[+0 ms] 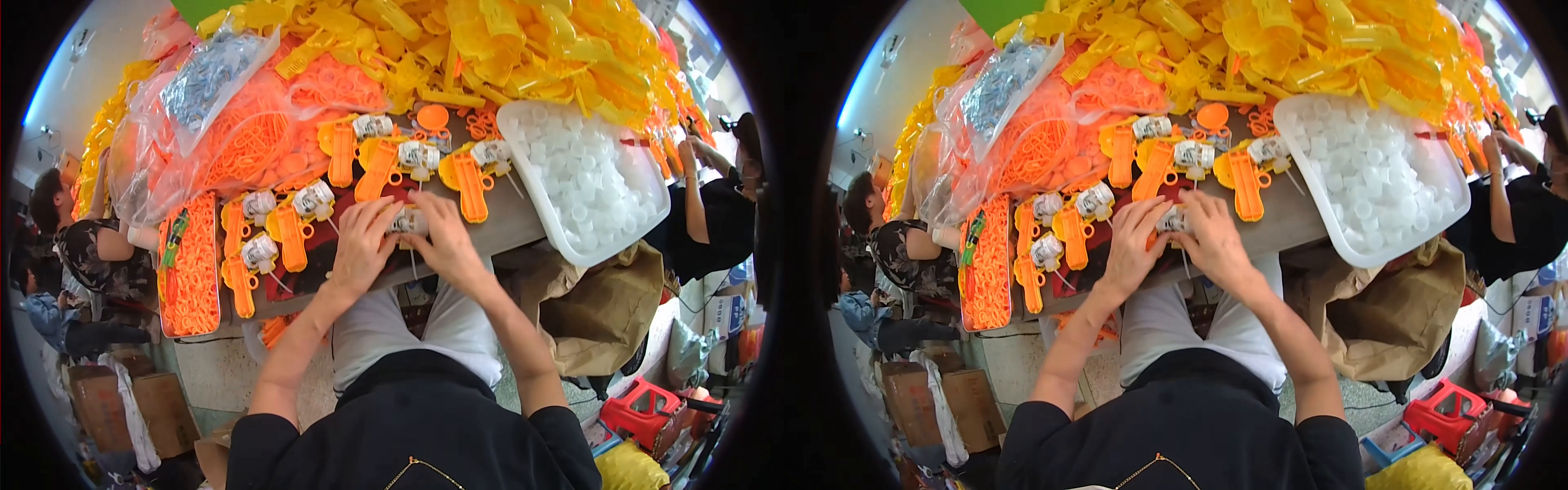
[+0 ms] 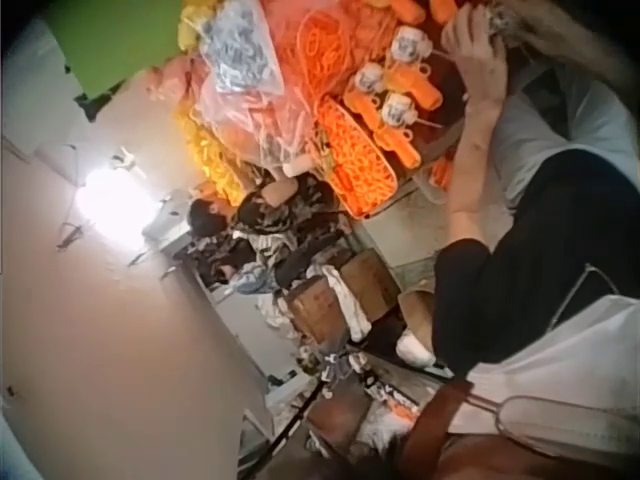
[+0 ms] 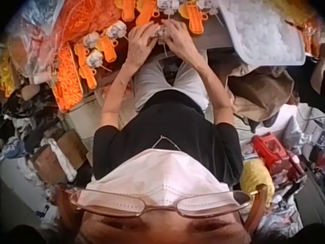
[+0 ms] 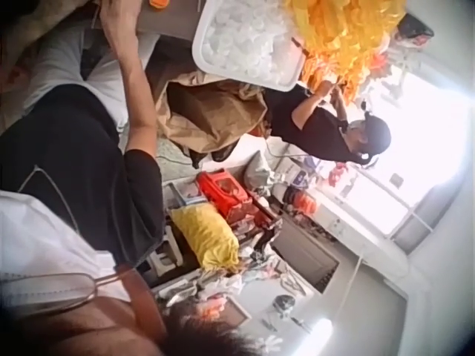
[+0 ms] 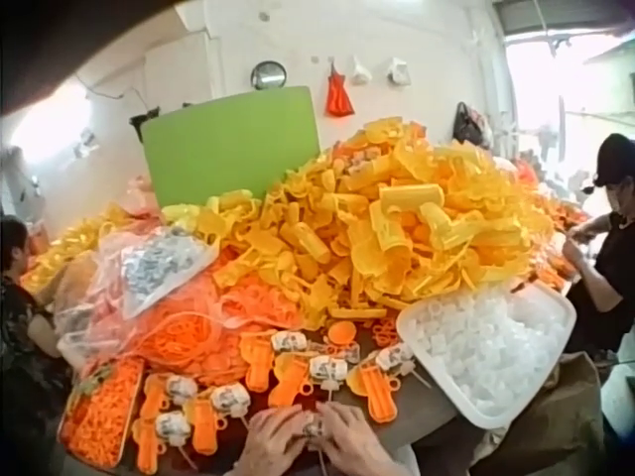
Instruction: Assembling plastic toy bubble guns by attaching various components and applying labels at a workbench.
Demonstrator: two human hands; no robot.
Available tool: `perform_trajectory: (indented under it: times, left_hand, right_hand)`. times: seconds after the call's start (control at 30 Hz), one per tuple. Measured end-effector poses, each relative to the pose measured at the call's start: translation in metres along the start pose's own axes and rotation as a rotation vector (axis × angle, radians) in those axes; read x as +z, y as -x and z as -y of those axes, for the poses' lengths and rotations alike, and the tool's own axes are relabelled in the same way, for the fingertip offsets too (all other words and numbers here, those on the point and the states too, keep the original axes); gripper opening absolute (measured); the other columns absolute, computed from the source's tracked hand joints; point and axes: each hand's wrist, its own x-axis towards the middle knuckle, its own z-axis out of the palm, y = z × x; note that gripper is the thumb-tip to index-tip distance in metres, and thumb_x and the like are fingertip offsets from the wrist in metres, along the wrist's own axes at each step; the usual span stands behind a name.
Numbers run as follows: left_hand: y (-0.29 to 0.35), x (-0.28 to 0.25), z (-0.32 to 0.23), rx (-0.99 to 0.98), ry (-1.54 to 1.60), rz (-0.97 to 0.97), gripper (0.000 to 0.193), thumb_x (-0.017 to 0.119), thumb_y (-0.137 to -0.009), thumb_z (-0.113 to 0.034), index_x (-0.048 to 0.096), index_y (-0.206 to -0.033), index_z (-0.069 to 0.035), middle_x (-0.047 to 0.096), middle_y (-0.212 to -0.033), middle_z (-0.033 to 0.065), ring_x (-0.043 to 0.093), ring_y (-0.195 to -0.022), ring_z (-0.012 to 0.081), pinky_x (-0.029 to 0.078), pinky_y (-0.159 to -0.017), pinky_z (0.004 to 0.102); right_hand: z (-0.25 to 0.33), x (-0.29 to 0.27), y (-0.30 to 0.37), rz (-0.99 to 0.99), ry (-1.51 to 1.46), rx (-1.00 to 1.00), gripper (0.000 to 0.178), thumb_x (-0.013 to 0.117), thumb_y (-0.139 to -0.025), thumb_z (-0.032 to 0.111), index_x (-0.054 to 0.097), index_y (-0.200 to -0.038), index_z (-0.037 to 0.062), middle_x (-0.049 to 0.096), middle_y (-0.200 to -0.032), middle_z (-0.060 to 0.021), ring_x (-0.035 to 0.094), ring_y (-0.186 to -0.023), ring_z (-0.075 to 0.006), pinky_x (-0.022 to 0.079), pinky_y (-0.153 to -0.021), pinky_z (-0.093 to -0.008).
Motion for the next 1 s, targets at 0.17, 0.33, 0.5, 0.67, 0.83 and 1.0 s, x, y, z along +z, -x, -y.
perform_trajectory:
  times: [0.17,0.33,0.5,0.67,0.83,1.0]
  left_hand:
    - [0.033,0.001,-0.008,0.043,0.023,-0.026,0.055,0.077,-0.077,0.000,0.059,-0.129,-0.005,0.060,-0.133,0.0133,0.055,-0.126,0.0335,0.044,-0.106,0.0429]
    - [0.041,0.005,-0.004,0.010,0.011,-0.012,0.053,0.076,-0.077,0.001,0.060,-0.127,-0.003,0.059,-0.136,0.0127,0.054,-0.128,0.0334,0.045,-0.108,0.0433]
    - [0.034,0.004,-0.002,0.063,-0.047,-0.019,0.034,0.069,-0.083,-0.001,0.065,-0.116,-0.002,0.059,-0.135,0.0137,0.055,-0.127,0.0314,0.046,-0.106,0.0442]
    - [0.031,0.008,0.007,0.053,0.022,0.002,0.035,0.070,-0.082,-0.002,0.065,-0.117,0.000,0.058,-0.138,0.0133,0.054,-0.130,0.0310,0.044,-0.108,0.0436]
    - [0.037,0.009,0.006,0.041,0.002,0.000,0.035,0.071,-0.082,-0.003,0.067,-0.116,0.000,0.057,-0.140,0.0126,0.053,-0.133,0.0302,0.043,-0.110,0.0430]
    - [0.031,-0.030,0.010,0.006,0.093,-0.161,0.039,0.078,-0.078,-0.001,0.071,-0.117,-0.003,0.058,-0.139,0.0149,0.058,-0.125,0.0343,0.048,-0.104,0.0448]
  right_hand:
    - [0.001,0.005,0.004,0.080,-0.037,0.046,0.051,0.074,-0.086,0.008,0.058,-0.134,0.0027,0.055,-0.138,-0.0183,0.052,-0.125,-0.0389,0.046,-0.105,-0.0435]
    - [-0.004,-0.015,-0.060,0.172,-0.039,-0.019,0.034,0.071,-0.087,0.006,0.067,-0.121,0.0023,0.068,-0.120,-0.0180,0.062,-0.115,-0.0362,0.051,-0.098,-0.0435]
    - [-0.078,-0.004,-0.195,-0.244,0.560,-0.244,0.025,0.064,-0.080,0.004,0.066,-0.105,0.0040,0.064,-0.105,-0.0169,0.057,-0.109,-0.0400,0.051,-0.086,-0.0486]
    - [-0.144,0.011,-0.250,-0.155,0.888,-0.270,0.032,0.067,-0.085,0.012,0.064,-0.117,0.0083,0.067,-0.108,-0.0124,0.060,-0.114,-0.0338,0.051,-0.095,-0.0469]
    - [-0.111,-0.008,-0.251,-0.098,0.468,-0.541,0.020,0.064,-0.096,0.009,0.056,-0.113,0.0007,0.063,-0.101,-0.0173,0.060,-0.092,-0.0393,0.049,-0.089,-0.0470]
    - [0.002,-0.057,-0.206,0.045,0.005,-0.222,0.022,0.062,-0.096,0.010,0.055,-0.114,-0.0001,0.062,-0.100,-0.0185,0.060,-0.092,-0.0395,0.050,-0.085,-0.0464]
